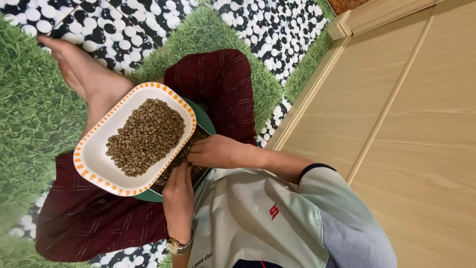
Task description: The person sorts green coffee beans by hand, picking up individual beans from a tray and placing them into a bowl.
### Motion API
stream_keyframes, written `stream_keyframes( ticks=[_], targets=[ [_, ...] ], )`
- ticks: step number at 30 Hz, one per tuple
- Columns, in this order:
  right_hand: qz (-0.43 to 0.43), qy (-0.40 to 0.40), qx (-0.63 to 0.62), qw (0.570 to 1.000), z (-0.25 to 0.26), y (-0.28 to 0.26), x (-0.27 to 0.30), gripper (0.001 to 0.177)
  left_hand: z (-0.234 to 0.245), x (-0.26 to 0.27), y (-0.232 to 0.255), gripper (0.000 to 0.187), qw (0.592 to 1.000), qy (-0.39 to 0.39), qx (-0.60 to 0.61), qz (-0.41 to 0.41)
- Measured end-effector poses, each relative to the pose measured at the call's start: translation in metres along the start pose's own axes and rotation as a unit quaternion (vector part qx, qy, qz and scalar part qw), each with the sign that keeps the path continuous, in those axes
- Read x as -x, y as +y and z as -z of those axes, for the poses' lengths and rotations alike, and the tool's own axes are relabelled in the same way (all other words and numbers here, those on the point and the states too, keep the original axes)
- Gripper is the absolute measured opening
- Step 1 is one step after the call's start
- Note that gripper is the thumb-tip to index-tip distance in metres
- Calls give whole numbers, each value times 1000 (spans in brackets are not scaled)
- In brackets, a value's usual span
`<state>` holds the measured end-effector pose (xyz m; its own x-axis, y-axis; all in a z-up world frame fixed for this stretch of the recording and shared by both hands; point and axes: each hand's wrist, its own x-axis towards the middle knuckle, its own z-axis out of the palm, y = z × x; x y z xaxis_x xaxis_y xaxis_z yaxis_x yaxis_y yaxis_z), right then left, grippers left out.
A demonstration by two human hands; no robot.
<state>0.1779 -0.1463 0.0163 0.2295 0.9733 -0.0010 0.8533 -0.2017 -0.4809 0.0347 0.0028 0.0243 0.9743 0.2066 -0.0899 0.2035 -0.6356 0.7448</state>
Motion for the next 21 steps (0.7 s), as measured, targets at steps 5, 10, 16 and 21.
stream_keyframes(
  ticks=[5, 10, 16, 21],
  targets=[
    [-13, -24, -16, 1000, -6, -1, -1, 13, -6, 5, -7, 25, 999, -10, -36, -4],
    [7, -14, 20, 1000, 7, -6, -4, 11, -6, 5, -7, 25, 1000, -5, -13, 17],
    [38, 7, 44, 998, 3, -2, -2, 9, -7, 2, -5, 22, 1000, 5, 2, 2],
    [36, 5, 48, 998, 0, 0, -2, 10, -2, 0, 2, 22, 999, -18, 2, 32]
  ],
)
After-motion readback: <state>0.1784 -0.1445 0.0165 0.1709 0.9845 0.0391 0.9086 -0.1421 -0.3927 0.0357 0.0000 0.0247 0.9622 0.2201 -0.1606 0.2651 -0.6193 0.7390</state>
